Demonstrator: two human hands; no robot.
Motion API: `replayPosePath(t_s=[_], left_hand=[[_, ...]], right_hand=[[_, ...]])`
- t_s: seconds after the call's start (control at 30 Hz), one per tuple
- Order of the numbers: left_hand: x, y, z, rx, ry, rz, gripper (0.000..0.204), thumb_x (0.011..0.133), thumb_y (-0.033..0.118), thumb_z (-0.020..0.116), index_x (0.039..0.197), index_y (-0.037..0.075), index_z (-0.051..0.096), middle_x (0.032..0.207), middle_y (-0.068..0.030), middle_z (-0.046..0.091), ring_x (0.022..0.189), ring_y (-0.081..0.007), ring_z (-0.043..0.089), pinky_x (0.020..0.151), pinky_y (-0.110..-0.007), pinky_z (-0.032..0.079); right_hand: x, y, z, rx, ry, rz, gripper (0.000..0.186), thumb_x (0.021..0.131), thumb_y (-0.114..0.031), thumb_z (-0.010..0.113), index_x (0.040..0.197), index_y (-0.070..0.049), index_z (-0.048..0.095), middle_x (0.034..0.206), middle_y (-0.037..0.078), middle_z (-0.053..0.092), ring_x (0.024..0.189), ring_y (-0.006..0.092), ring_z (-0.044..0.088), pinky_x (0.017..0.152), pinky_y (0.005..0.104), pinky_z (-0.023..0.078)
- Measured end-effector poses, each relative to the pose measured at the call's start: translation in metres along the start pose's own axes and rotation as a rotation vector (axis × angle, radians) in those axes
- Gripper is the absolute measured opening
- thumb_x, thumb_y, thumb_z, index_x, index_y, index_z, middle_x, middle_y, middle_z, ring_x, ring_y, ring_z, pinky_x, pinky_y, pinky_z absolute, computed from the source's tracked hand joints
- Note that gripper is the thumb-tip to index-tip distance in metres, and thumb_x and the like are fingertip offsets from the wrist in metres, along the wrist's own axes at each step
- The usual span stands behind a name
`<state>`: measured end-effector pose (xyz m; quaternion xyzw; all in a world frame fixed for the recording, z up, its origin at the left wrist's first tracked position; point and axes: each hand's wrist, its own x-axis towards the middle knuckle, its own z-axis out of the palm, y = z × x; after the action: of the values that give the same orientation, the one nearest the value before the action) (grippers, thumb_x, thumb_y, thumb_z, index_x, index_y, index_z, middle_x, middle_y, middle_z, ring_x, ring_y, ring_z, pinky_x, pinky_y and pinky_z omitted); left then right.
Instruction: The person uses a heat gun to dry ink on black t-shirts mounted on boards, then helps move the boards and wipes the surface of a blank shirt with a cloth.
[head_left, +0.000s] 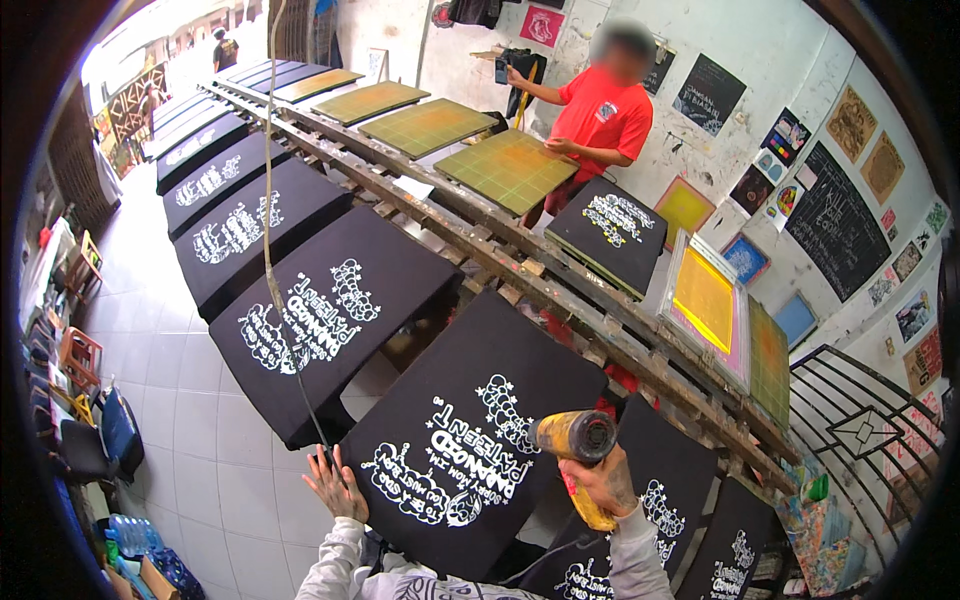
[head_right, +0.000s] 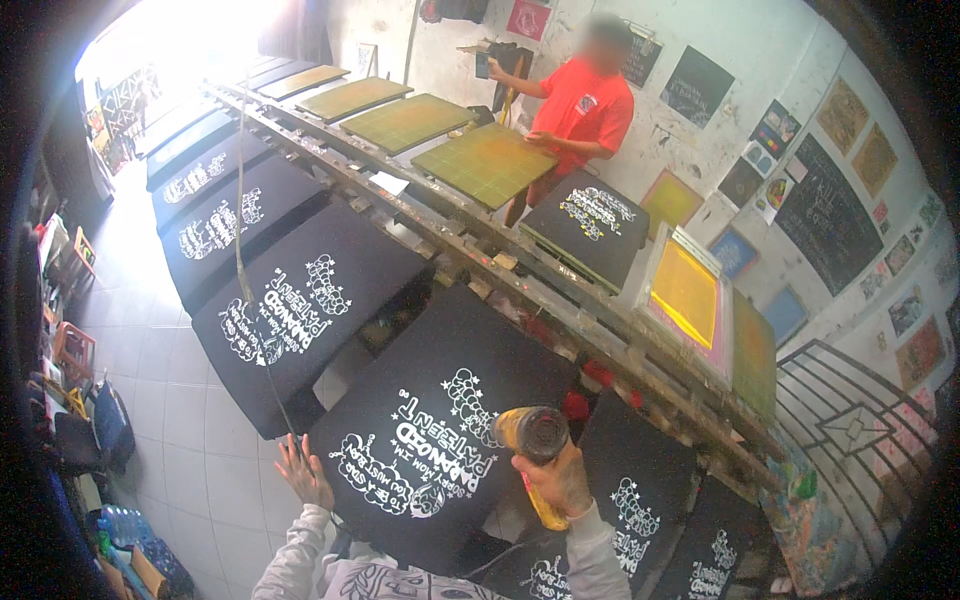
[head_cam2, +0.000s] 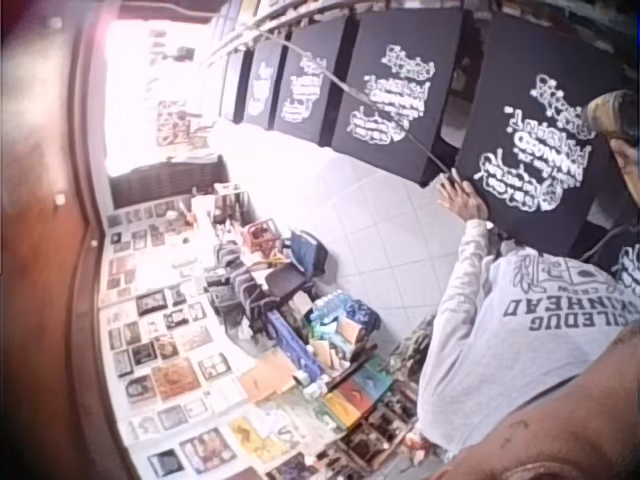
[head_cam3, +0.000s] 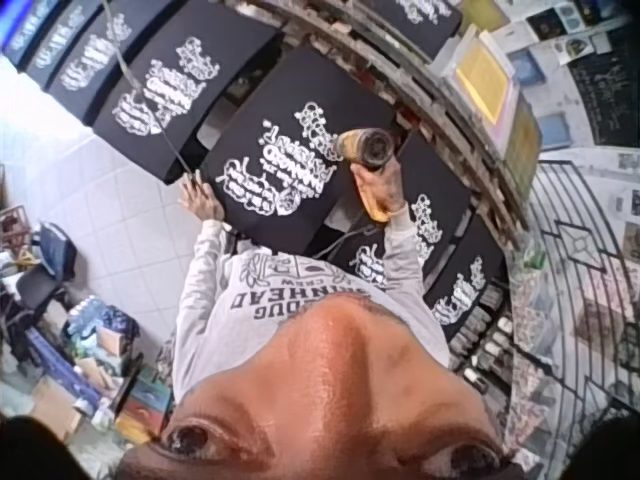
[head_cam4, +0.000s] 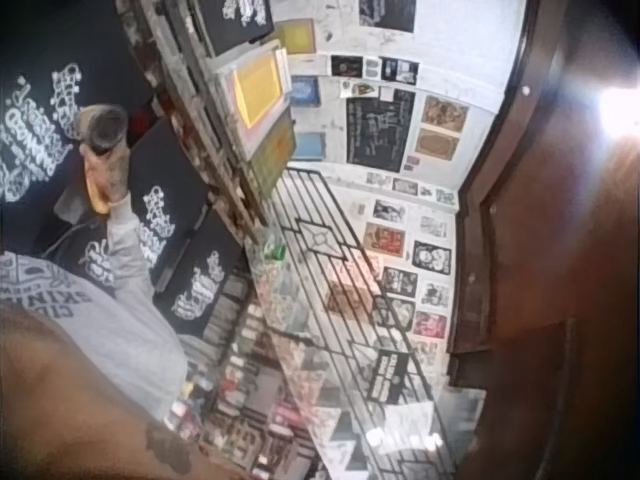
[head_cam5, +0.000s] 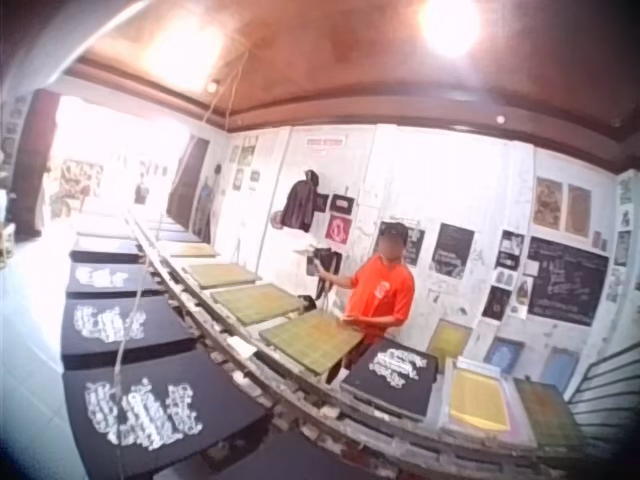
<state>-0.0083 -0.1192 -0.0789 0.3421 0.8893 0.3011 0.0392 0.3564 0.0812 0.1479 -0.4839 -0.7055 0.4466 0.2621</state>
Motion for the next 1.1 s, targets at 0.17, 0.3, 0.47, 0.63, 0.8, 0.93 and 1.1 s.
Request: replayPosePath(t_s=[0.17,0.3,0.47,0.63,0.8,0.93,1.1], left_hand=[[0.0,0.0,-0.005,0.037,-0.019,-0.012,0.059,0.108,0.049,0.025,0.152,0.017,0.048,0.166,-0.0056,0.027,0.156,-0.0322,0.012,0.121,-0.061,-0.002],[0.003,0.007,-0.002,-0.01,0.005,0.01,0.059,0.108,0.049,0.026,0.151,0.017,0.048,0.166,-0.0055,0.027,0.156,-0.0323,0.013,0.121,-0.062,-0.002],[0.003,0.002,0.0,0.011,-0.006,0.005,0.057,0.108,0.047,0.025,0.152,0.018,0.047,0.167,-0.0038,0.026,0.156,-0.0315,0.012,0.121,-0.062,-0.003],[0.0,-0.001,0.001,0.011,-0.02,-0.005,0.056,0.108,0.047,0.026,0.152,0.018,0.047,0.167,-0.0035,0.025,0.156,-0.031,0.011,0.121,-0.062,-0.003],[0.0,-0.004,0.004,-0.003,-0.016,-0.003,0.057,0.108,0.047,0.025,0.152,0.017,0.047,0.167,-0.0044,0.025,0.156,-0.0308,0.011,0.121,-0.062,-0.002],[0.001,0.002,0.0,0.011,-0.022,-0.006,0.057,0.108,0.047,0.025,0.152,0.016,0.047,0.167,-0.0042,0.025,0.156,-0.0305,0.011,0.121,-0.062,-0.002],[0.001,0.001,-0.002,0.03,-0.017,0.002,0.058,0.108,0.048,0.025,0.152,0.016,0.047,0.167,-0.0048,0.025,0.156,-0.0308,0.011,0.121,-0.062,-0.002]], right_hand=[[0.006,-0.01,-0.006,0.239,-0.127,0.144,0.045,0.079,-0.009,0.083,0.119,-0.001,0.063,0.107,0.009,0.073,0.1,0.0209,0.069,0.09,0.0336,0.054],[0.004,0.001,0.002,-0.051,0.056,-0.025,0.042,0.08,-0.007,0.082,0.118,-0.001,0.064,0.111,0.009,0.074,0.1,0.0178,0.069,0.091,0.0346,0.054],[0.001,0.003,-0.002,0.196,-0.091,0.094,0.044,0.079,-0.009,0.083,0.119,-0.001,0.065,0.11,0.009,0.073,0.099,0.0185,0.07,0.091,0.034,0.054],[-0.005,-0.006,0.003,0.051,-0.012,0.001,0.042,0.079,-0.008,0.083,0.117,-0.001,0.067,0.109,0.009,0.073,0.1,0.0183,0.07,0.09,0.0341,0.054],[-0.007,-0.014,-0.001,0.101,0.008,0.035,0.045,0.078,-0.011,0.084,0.119,-0.001,0.065,0.109,0.009,0.074,0.099,0.0179,0.07,0.089,0.0351,0.054],[-0.011,-0.001,0.003,-0.024,0.002,-0.036,0.051,0.077,-0.01,0.085,0.122,-0.001,0.063,0.11,0.009,0.073,0.098,0.0171,0.069,0.09,0.0353,0.054],[-0.008,-0.003,-0.001,0.178,-0.005,0.092,0.049,0.078,-0.009,0.085,0.121,-0.002,0.063,0.111,0.009,0.073,0.103,0.019,0.069,0.091,0.0353,0.054]])
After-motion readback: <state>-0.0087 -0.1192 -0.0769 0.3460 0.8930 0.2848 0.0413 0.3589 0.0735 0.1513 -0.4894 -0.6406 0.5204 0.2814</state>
